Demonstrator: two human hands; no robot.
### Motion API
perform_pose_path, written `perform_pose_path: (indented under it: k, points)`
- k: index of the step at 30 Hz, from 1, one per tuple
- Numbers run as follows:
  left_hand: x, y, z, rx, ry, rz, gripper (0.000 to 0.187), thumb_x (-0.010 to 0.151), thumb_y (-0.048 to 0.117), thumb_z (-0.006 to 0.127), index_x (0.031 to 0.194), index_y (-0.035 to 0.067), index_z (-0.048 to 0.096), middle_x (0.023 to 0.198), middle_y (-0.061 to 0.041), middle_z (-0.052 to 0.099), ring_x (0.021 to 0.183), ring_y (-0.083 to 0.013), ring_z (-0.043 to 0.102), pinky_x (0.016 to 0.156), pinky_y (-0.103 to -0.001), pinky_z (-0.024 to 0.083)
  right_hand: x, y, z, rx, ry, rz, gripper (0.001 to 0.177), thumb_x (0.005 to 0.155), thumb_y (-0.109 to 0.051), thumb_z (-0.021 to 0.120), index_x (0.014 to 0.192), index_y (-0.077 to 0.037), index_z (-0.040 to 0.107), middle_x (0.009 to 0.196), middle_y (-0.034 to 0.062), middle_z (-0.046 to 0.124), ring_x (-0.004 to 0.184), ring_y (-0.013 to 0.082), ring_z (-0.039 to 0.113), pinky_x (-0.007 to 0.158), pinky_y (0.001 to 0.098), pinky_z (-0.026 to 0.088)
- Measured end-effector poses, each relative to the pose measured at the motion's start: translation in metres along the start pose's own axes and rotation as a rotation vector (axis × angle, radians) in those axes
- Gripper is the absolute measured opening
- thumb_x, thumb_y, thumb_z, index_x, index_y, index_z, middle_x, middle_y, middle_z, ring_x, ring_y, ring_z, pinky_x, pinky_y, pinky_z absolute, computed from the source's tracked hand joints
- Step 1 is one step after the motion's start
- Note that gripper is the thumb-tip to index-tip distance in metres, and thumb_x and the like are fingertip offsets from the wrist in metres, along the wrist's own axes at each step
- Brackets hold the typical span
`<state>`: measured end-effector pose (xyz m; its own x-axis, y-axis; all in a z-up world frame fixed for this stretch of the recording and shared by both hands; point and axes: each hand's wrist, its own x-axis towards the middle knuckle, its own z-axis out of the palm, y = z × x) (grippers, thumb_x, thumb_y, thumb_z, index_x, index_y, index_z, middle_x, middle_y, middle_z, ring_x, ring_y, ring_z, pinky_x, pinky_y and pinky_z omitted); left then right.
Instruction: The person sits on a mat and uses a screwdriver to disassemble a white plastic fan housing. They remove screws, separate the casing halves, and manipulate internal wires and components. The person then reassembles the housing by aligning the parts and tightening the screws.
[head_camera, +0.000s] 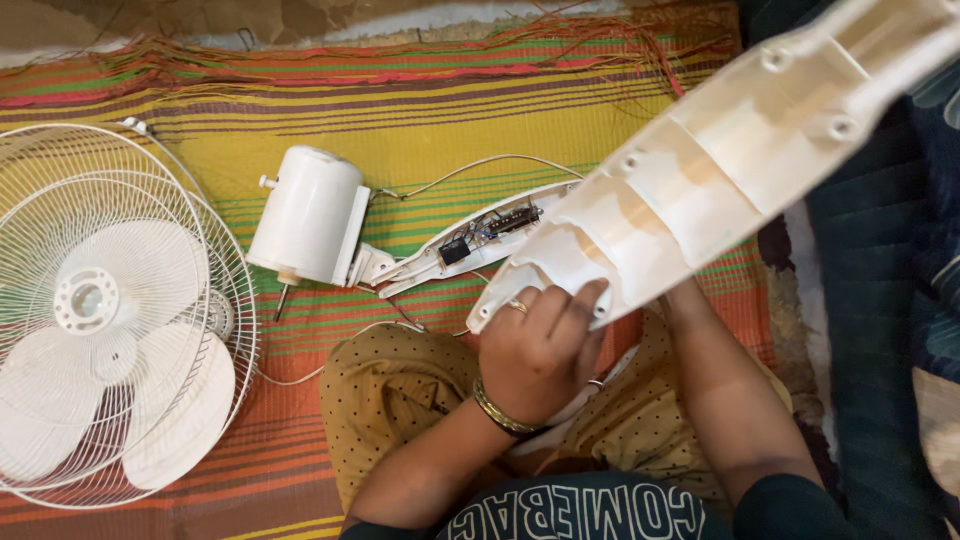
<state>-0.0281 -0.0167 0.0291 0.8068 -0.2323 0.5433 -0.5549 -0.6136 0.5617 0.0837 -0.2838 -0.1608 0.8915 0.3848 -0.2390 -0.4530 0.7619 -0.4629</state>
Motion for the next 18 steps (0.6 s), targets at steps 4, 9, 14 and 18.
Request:
perform_pose_path:
  k: [4,9,14,18]
  points:
    - [-0.003,0.009,0.001,0.03,-0.037,0.043,0.047,0.084,0.021,0.078,0.128,0.008,0.068,0.085,-0.003,0.054,0.075,-0.0204,0.056,0.064,-0.036,0.045,-0.007,0.003,0.002,0.05,-0.012,0.012,0.044,0.105,-0.03,0.064,0.132,0.0,0.049,0.123,0.0146,0.06,0.114,0.0243,0.061,0.097,0.0375,0.054]
    - [-0.005,0.013,0.001,0.049,-0.053,0.047,0.046,0.087,0.023,0.077,0.129,0.008,0.067,0.085,-0.003,0.054,0.076,-0.0204,0.056,0.064,-0.035,0.045,-0.013,0.004,0.002,0.12,-0.035,0.056,0.043,0.106,-0.033,0.063,0.129,0.001,0.05,0.12,0.0149,0.06,0.112,0.024,0.061,0.096,0.0365,0.055]
    - [-0.007,0.017,0.002,0.095,-0.059,0.068,0.044,0.089,0.02,0.073,0.131,0.01,0.067,0.085,-0.002,0.052,0.078,-0.019,0.056,0.066,-0.034,0.046,-0.019,0.004,0.001,0.228,-0.074,0.118,0.043,0.107,-0.035,0.062,0.125,0.002,0.05,0.116,0.0152,0.06,0.111,0.0238,0.061,0.095,0.0356,0.055]
    - [-0.006,0.015,0.002,0.068,-0.07,0.053,0.045,0.088,0.02,0.073,0.13,0.009,0.067,0.086,-0.003,0.053,0.078,-0.0202,0.056,0.066,-0.034,0.046,-0.02,0.008,0.003,0.322,-0.005,0.13,0.043,0.107,-0.037,0.061,0.122,0.002,0.051,0.114,0.0154,0.061,0.109,0.0236,0.061,0.094,0.0348,0.055]
